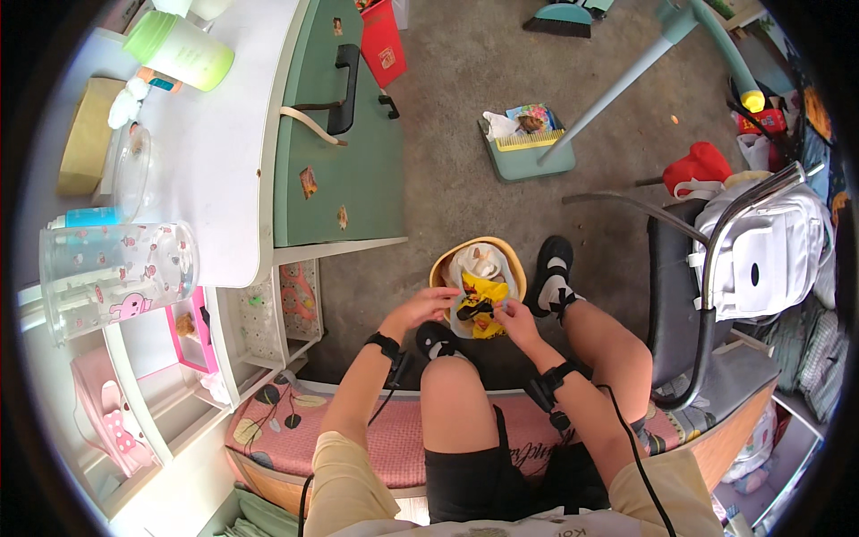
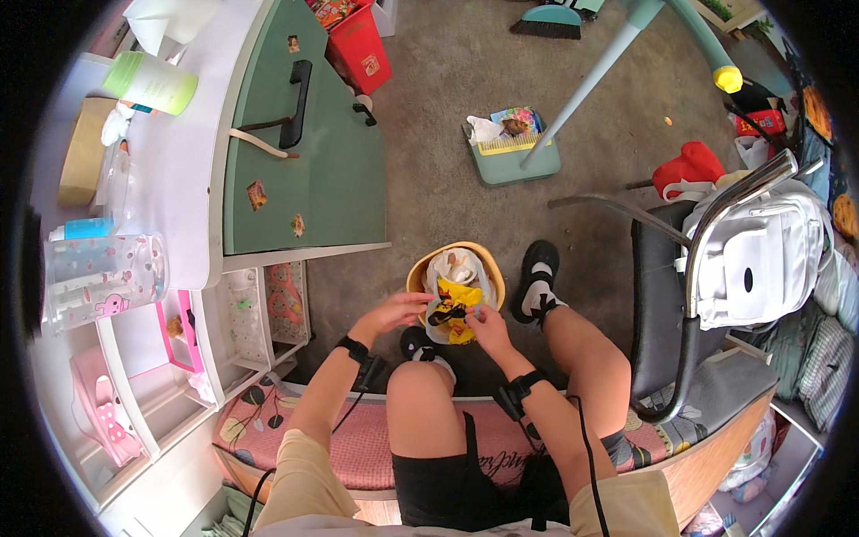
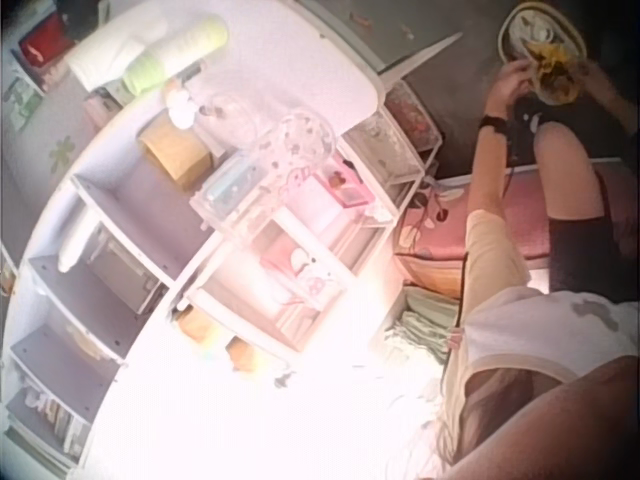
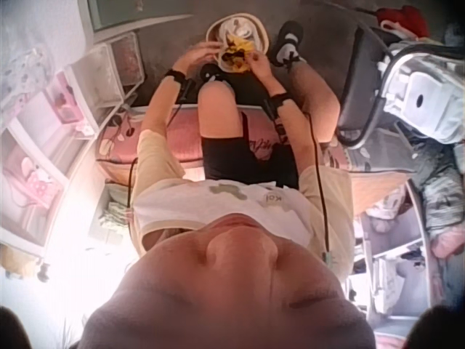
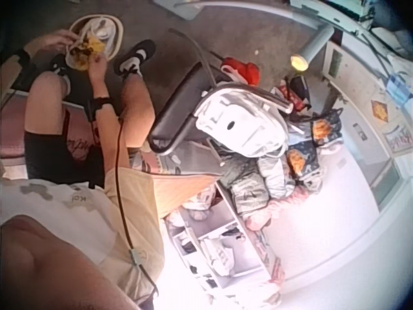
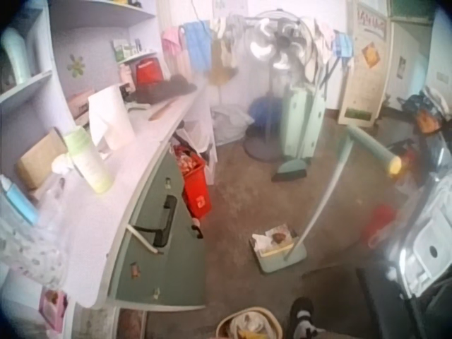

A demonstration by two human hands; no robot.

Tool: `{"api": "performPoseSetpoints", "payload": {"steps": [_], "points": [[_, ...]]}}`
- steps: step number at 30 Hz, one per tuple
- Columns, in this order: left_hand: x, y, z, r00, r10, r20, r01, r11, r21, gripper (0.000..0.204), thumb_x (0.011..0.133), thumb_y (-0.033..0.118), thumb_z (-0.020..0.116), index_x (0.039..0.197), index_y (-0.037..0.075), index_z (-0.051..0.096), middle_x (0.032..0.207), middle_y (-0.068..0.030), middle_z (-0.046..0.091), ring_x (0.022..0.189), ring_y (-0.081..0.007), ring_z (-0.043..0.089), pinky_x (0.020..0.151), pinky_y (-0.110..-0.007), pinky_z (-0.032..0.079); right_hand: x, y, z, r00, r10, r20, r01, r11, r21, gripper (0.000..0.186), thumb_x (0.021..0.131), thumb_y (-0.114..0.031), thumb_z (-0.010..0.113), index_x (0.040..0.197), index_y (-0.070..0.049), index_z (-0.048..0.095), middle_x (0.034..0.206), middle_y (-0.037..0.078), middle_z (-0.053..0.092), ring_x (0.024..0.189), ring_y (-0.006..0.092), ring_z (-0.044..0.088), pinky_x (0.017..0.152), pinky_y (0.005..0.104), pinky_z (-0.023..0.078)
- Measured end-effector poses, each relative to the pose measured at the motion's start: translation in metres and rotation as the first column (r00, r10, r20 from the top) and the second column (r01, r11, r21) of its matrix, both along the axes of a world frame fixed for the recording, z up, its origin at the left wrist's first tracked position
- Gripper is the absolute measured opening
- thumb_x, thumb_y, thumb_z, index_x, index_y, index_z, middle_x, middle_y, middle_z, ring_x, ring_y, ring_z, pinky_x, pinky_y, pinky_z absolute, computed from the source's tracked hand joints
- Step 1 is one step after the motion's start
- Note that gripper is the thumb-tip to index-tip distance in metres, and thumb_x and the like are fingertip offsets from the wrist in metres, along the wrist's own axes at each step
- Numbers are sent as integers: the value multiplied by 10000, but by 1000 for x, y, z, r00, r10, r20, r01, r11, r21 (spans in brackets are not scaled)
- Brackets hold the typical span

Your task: The person sweeps the floor of a room with a broom and dustpan, collecting debris into a plastic bag.

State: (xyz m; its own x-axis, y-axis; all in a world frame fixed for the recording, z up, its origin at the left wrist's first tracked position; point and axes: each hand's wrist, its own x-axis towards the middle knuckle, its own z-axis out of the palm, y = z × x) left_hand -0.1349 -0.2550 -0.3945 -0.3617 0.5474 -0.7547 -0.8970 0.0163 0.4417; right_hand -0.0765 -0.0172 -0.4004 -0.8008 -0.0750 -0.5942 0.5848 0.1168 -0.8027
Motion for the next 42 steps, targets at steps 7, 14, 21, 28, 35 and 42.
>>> {"api": "performPoseSetpoints", "payload": {"steps": [7,14,21,28,35,42], "points": [[-2,35,-30,971,-163,-174,93,930,-356,250,815,114,527,1047,22,516,839,-45,569,608,-78,510,541,-204,435,-6,-2,1,990,139,11,-137,952,273,147,784,-91,545,894,5,558,691,85,594,643,136,590,593,255,445],[-8,38,-47,996,-36,-79,-9,864,-504,271,810,146,537,1032,15,451,780,-53,571,542,-103,525,483,-206,440,-6,1,9,983,179,-35,-154,917,367,151,816,-147,521,865,-12,571,633,104,596,584,179,598,547,285,448],[1,26,-54,985,95,143,-58,968,-243,167,808,189,563,885,47,521,652,-28,534,545,-107,520,458,-229,416,-4,0,17,980,200,9,-186,888,420,152,825,-158,516,860,-21,571,624,104,592,562,183,588,529,292,442],[-7,31,-45,967,-255,0,235,892,-385,260,795,197,577,954,20,474,686,-49,533,569,-115,518,485,-236,419,-3,6,17,988,151,5,-144,930,339,137,801,-149,529,856,-38,587,651,137,595,621,276,595,571,341,456],[16,28,-75,795,-454,-403,153,792,-590,243,709,202,641,742,6,502,682,-125,566,653,-262,555,590,-356,426,1,8,19,990,142,-13,-128,923,364,133,808,-120,524,869,-15,580,640,115,592,574,182,591,548,285,449],[11,11,-42,771,-412,-486,31,786,-618,217,713,161,636,700,14,478,635,-104,523,621,-207,520,578,-331,416,7,25,4,1000,10,4,-11,938,347,140,778,-120,557,819,11,582,653,148,596,621,225,612,564,314,459]]}}
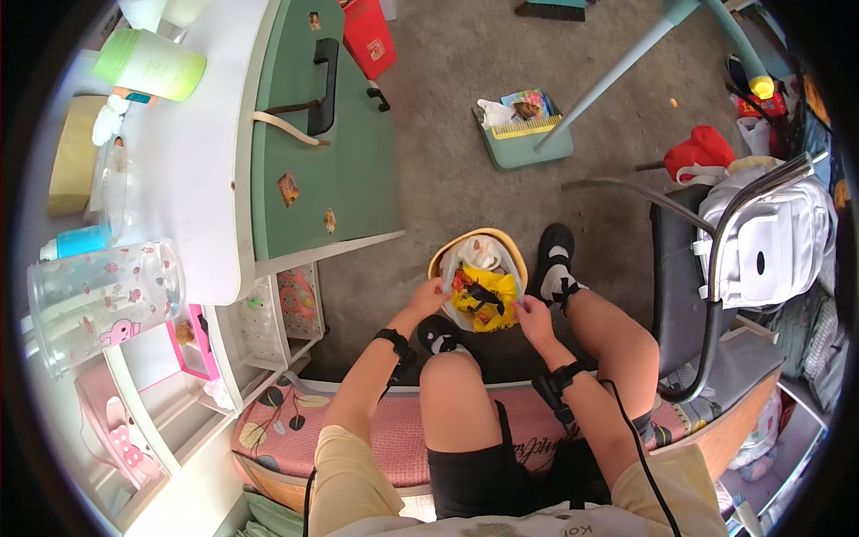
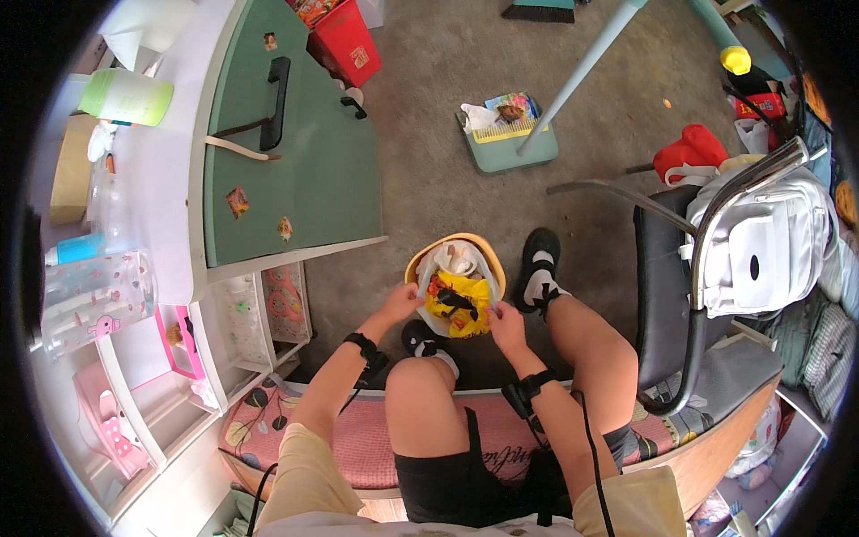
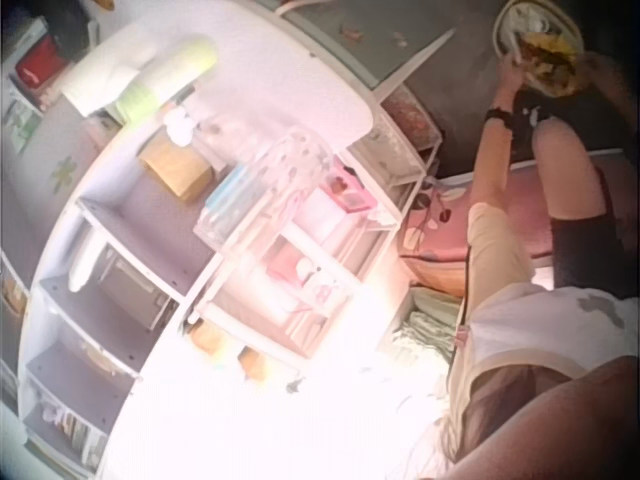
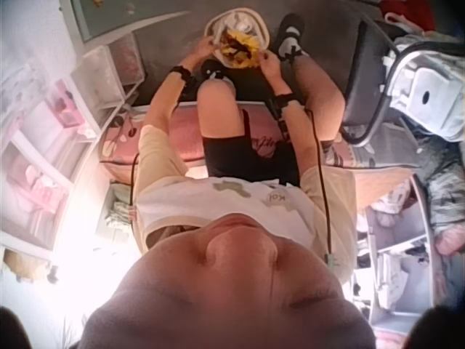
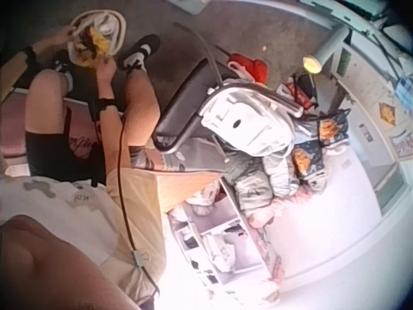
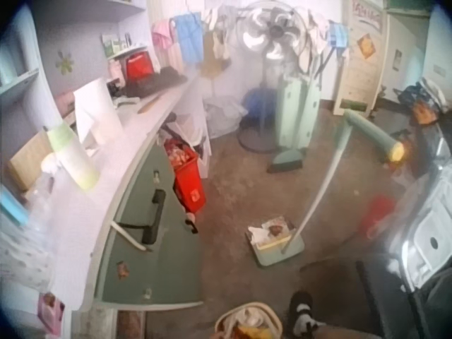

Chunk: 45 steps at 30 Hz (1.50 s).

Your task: The person sweeps the floor of a room with a broom and dustpan, collecting debris into a plastic bag.

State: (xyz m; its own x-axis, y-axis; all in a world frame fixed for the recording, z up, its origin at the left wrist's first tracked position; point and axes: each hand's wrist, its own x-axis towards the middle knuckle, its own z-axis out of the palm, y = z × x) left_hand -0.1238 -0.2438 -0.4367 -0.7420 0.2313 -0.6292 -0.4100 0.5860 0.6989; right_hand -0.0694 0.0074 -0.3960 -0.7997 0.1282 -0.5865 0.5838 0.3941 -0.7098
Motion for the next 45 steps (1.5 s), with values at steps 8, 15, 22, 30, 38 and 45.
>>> {"api": "performPoseSetpoints", "payload": {"steps": [8,15,22,30,38,45], "points": [[4,-17,18,979,166,-114,-150,978,142,235,747,145,632,674,53,427,583,5,436,564,-78,404,508,-235,351,-5,18,11,945,-319,-74,297,929,-219,127,827,-104,522,839,15,566,584,24,525,525,81,495,491,216,391],[12,-33,32,963,214,-166,-209,977,45,212,809,131,571,672,59,427,548,10,418,501,-63,393,461,-226,340,-18,33,28,828,-530,-182,455,826,-333,142,852,-116,499,854,4,575,572,-40,450,503,31,393,464,178,318],[11,-22,67,956,292,26,-291,935,203,194,822,144,556,694,47,446,568,-6,466,504,-71,434,466,-227,361,-18,29,61,857,-480,-187,392,843,-368,156,860,-126,494,857,6,577,581,-39,449,511,29,386,466,173,310],[-5,-15,115,989,147,-26,-141,977,158,194,813,144,553,690,36,448,582,-21,493,510,-82,467,476,-234,372,-17,23,96,896,-422,-136,311,816,-487,149,862,-109,487,872,11,574,582,-27,463,511,32,400,465,171,315],[-6,-10,134,985,170,-25,-168,984,64,201,804,141,565,679,35,449,591,-23,507,511,-85,490,486,-234,393,-16,7,142,916,-375,-143,197,729,-655,147,864,-49,455,937,39,546,625,2,487,558,57,431,512,181,348],[-12,-15,155,989,144,-33,-136,975,176,198,814,129,565,678,52,444,583,-9,492,516,-73,486,479,-220,382,-21,5,182,926,-349,-145,167,721,-672,153,857,-41,461,955,41,544,655,11,510,578,63,447,531,186,369]]}}
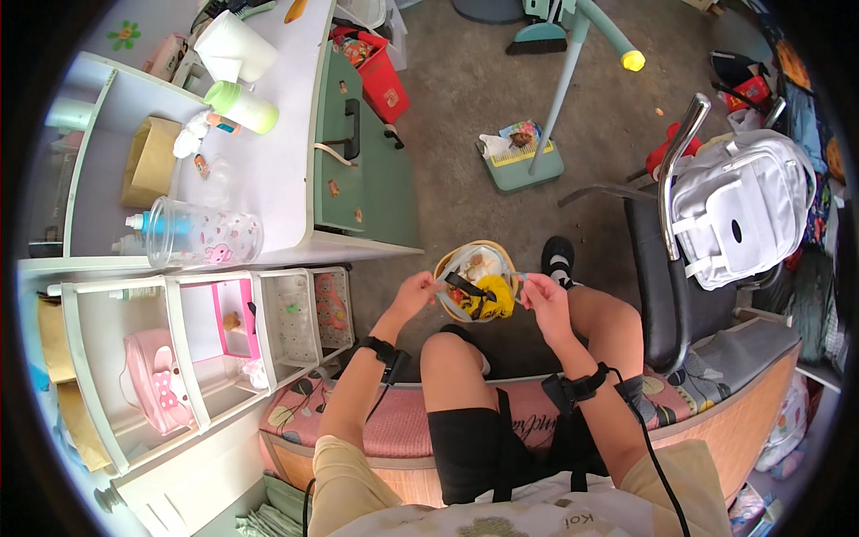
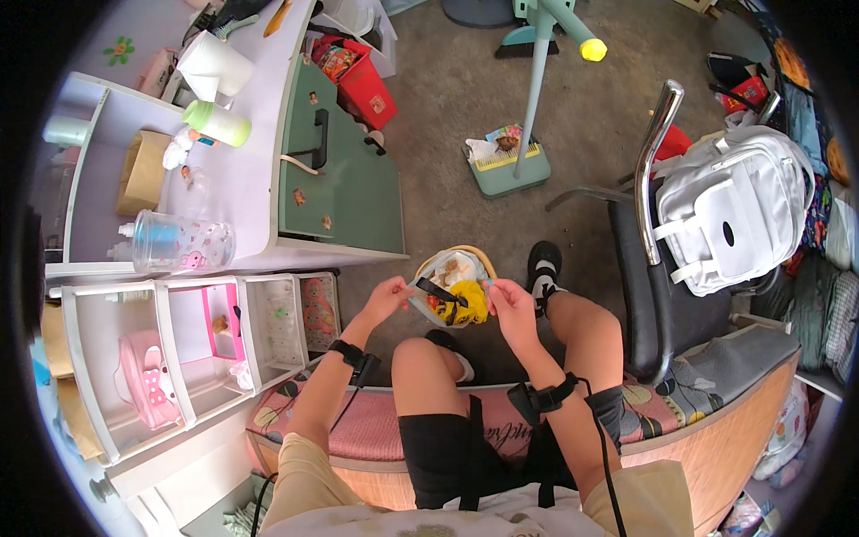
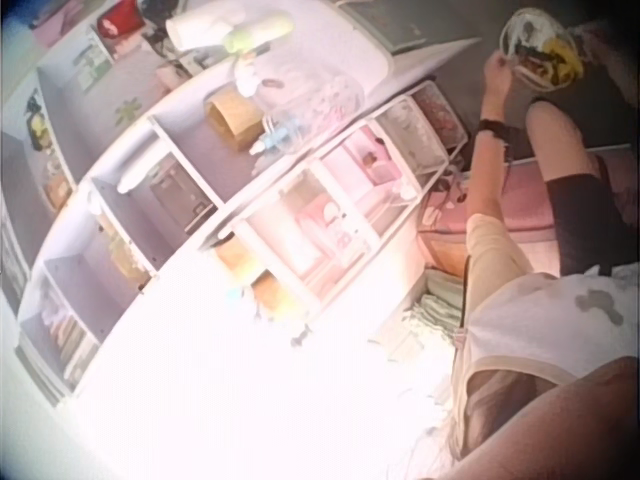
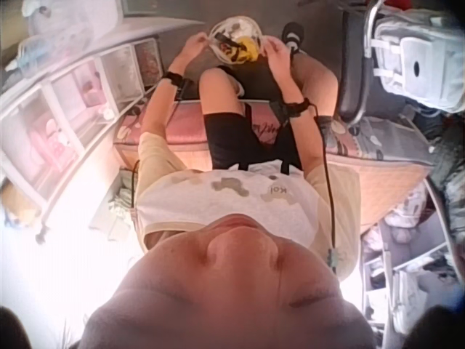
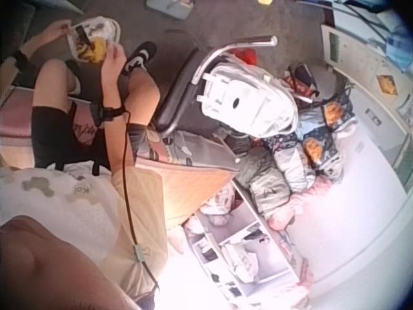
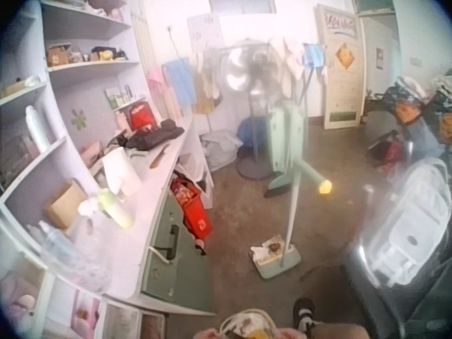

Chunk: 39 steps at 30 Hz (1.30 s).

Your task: The person sweeps the floor of a room with a broom and dustpan, collecting debris into a plastic bag.

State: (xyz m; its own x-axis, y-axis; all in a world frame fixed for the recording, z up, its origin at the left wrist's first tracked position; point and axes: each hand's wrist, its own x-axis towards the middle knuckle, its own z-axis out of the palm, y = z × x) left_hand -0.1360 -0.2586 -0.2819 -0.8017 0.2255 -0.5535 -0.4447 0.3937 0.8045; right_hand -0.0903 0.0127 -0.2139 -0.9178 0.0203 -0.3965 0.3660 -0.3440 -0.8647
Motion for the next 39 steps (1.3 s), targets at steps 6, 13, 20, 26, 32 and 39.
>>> {"api": "performPoseSetpoints", "payload": {"steps": [6,13,20,26,32,39], "points": [[2,0,43,1000,2,6,-2,997,79,185,819,140,557,687,67,451,604,9,496,527,-67,485,491,-204,361,3,15,37,998,-26,-52,23,998,-64,177,857,-47,462,991,47,529,670,21,524,592,78,459,561,204,387],[0,9,119,997,68,-34,-61,983,173,183,828,165,549,692,89,451,613,23,493,534,-55,475,504,-191,343,-2,24,114,983,32,-182,-41,998,-48,195,848,-44,456,1005,48,529,676,18,524,596,74,459,567,202,387],[4,23,188,969,181,-165,-142,964,225,171,818,149,554,702,80,449,596,14,490,513,-53,469,470,-180,337,-13,34,187,976,52,-213,-51,999,9,208,823,-61,472,987,48,539,683,21,537,592,70,467,543,189,372],[9,34,232,927,212,-308,-148,965,218,179,810,149,559,679,87,454,535,21,473,485,-54,461,439,-190,298,-16,41,237,953,75,-294,-51,995,87,216,796,-59,472,971,42,549,697,20,551,589,72,476,526,187,359],[5,45,254,906,288,-311,-211,943,257,178,809,142,555,676,80,455,546,14,474,482,-61,458,449,-193,307,-28,43,260,948,117,-297,-77,987,144,226,774,-39,471,965,55,548,686,11,552,584,65,472,536,185,350],[-27,40,225,905,350,-240,-293,924,245,192,802,119,553,653,60,448,527,4,464,461,-79,452,455,-210,334,-65,41,250,972,156,-175,-137,984,115,149,774,-53,489,882,22,558,677,5,545,579,63,475,525,190,364]]}}
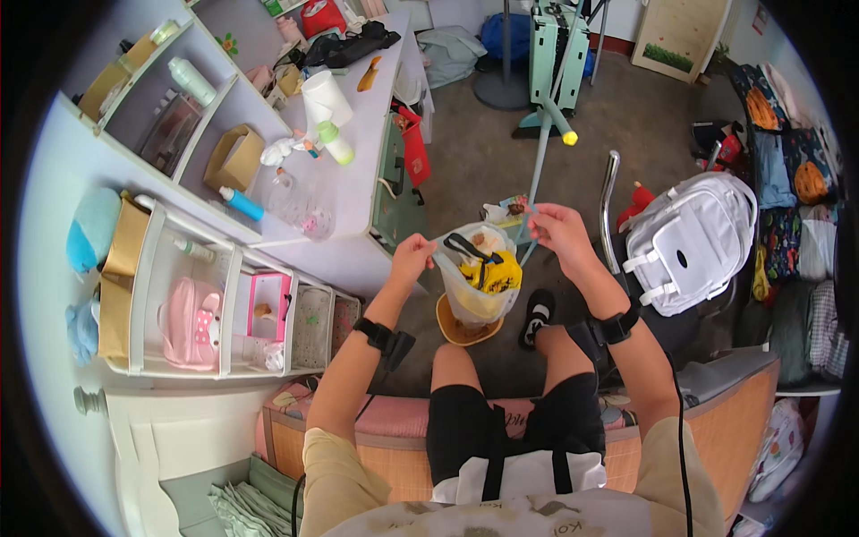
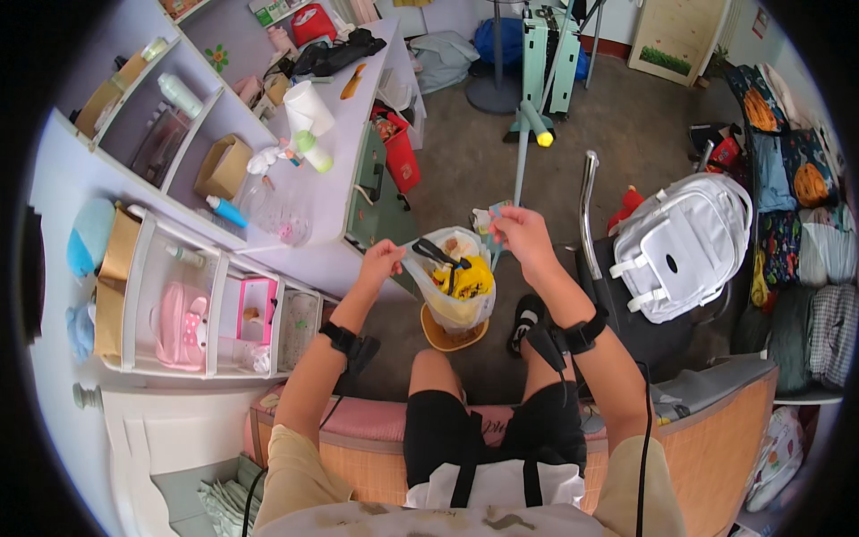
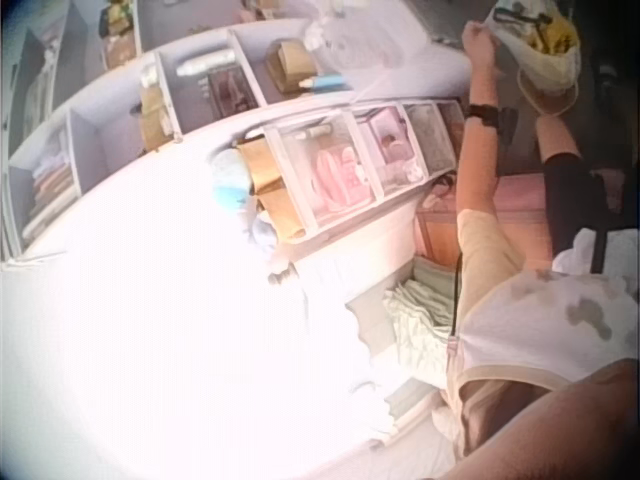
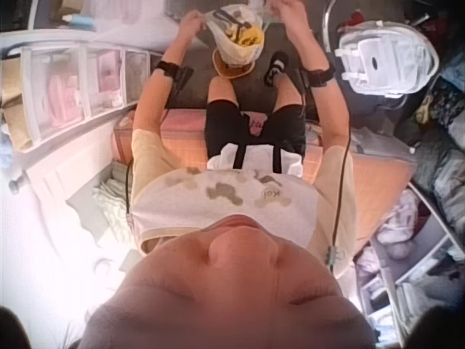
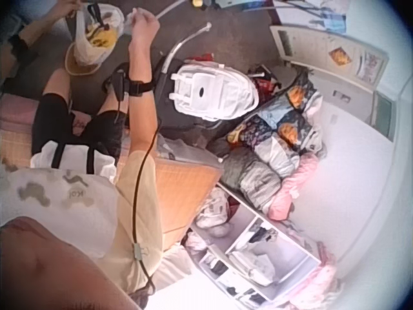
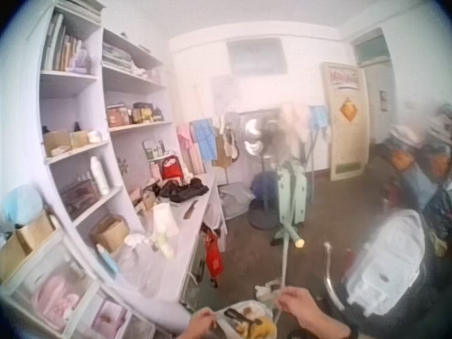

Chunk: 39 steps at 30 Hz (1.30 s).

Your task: The person sweeps the floor of a room with a broom and dustpan, collecting debris into a plastic bag.

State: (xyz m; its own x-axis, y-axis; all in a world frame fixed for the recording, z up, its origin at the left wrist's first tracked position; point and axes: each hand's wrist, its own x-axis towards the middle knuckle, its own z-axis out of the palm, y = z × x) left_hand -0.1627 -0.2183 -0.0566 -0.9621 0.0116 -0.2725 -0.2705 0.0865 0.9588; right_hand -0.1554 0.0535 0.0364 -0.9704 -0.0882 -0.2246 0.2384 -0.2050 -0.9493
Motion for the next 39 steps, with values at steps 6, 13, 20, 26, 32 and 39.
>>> {"api": "performPoseSetpoints", "payload": {"steps": [6,13,20,26,32,39], "points": [[-35,-2,-1,1000,-17,-26,13,990,-138,187,792,112,560,663,23,458,528,-21,488,444,-86,485,429,-235,357,-44,-4,13,991,-3,137,1,1000,17,140,785,-69,505,884,8,568,694,6,544,594,63,484,534,185,371],[-80,12,76,998,43,-36,-49,979,-200,171,797,97,556,669,46,455,541,-7,475,455,-85,460,445,-217,363,-94,7,74,988,-35,151,43,998,-46,194,779,-49,499,947,27,559,709,20,545,610,77,487,558,188,386],[-145,14,174,987,95,-128,-116,978,-172,183,784,132,569,669,29,471,552,-27,494,458,-93,498,443,-233,376,-168,30,163,997,13,72,-4,991,-132,189,778,-71,510,940,9,563,726,19,553,626,75,498,579,192,394],[-201,21,248,972,218,-91,-229,962,-147,175,773,111,570,647,35,477,548,-22,486,445,-105,481,443,-225,383,-235,52,236,985,169,32,-160,969,-190,152,771,-130,541,872,-22,577,730,7,560,655,78,519,626,203,403],[-239,42,286,945,276,-173,-305,937,-172,193,775,101,571,626,41,465,524,-20,463,459,-98,464,440,-224,390,-294,59,265,952,307,-18,-303,930,-208,126,755,-162,569,751,-36,566,707,25,556,660,104,519,663,229,416],[-271,44,284,915,397,-67,-401,914,-66,187,780,112,568,632,59,467,532,-17,481,451,-92,479,408,-217,367,-344,51,265,960,280,26,-264,929,-261,137,742,-171,579,744,-36,562,737,40,556,693,115,523,695,247,429]]}}
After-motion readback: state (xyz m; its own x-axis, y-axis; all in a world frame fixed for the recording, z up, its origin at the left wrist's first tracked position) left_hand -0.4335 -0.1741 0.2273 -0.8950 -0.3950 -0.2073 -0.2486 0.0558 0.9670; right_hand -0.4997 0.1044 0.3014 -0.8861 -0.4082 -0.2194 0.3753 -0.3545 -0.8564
